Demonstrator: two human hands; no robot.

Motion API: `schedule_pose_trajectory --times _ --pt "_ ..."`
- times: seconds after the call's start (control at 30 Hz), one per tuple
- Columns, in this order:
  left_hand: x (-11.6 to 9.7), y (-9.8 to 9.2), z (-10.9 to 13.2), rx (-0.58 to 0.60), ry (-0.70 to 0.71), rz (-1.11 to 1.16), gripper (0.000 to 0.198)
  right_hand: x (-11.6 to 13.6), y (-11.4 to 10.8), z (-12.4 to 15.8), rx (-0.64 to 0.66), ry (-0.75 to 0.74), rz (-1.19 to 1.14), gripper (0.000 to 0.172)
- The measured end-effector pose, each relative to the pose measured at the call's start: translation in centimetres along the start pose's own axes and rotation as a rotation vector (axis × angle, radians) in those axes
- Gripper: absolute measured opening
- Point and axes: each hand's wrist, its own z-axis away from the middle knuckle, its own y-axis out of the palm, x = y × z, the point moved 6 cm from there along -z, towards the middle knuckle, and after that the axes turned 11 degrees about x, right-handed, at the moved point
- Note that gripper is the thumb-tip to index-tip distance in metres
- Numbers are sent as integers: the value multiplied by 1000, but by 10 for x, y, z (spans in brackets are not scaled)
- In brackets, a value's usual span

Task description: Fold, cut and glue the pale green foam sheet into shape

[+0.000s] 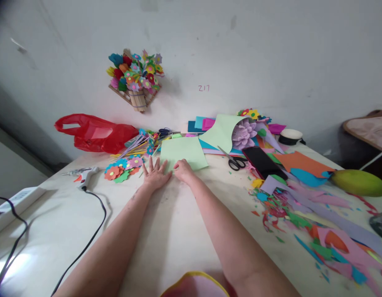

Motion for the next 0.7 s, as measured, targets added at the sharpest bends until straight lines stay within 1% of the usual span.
schedule_pose_trajectory --times 0.1,0.2,0.33,0.4,0.47,0.53,0.57,0.6,0.63,0.67,0.7 --pt "9 6 -4 110 -47 28 63 -1 0 0 -9 7 -6 14" --pt "19 11 -8 157 -70 36 59 -2 -1 0 -13 19 -9 16" --pt "31 11 -7 143 -108 32 55 -2 -2 1 -3 25 -35 17" --pt "32 4 -3 68 -117 18 52 -1 -3 1 8 33 -65 17" --pt "25 -10 4 -79 -57 -16 52 -1 -5 2 23 57 -109 17" --pt "6 -22 13 -229 91 -57 52 -2 -7 3 34 84 -184 17" --pt "-5 -24 17 -251 181 -64 52 -2 -9 3 34 94 -239 17" --pt "-17 -24 20 -240 270 -63 51 -3 -10 4 29 101 -307 16" --pt "-29 -20 22 -197 363 -56 50 -5 -11 5 21 105 -387 16" --pt "-40 -15 24 -129 433 -37 51 -6 -11 6 5 107 -480 15" --pt "-48 -9 25 -64 471 -8 52 -9 -12 7 -17 111 -581 14"
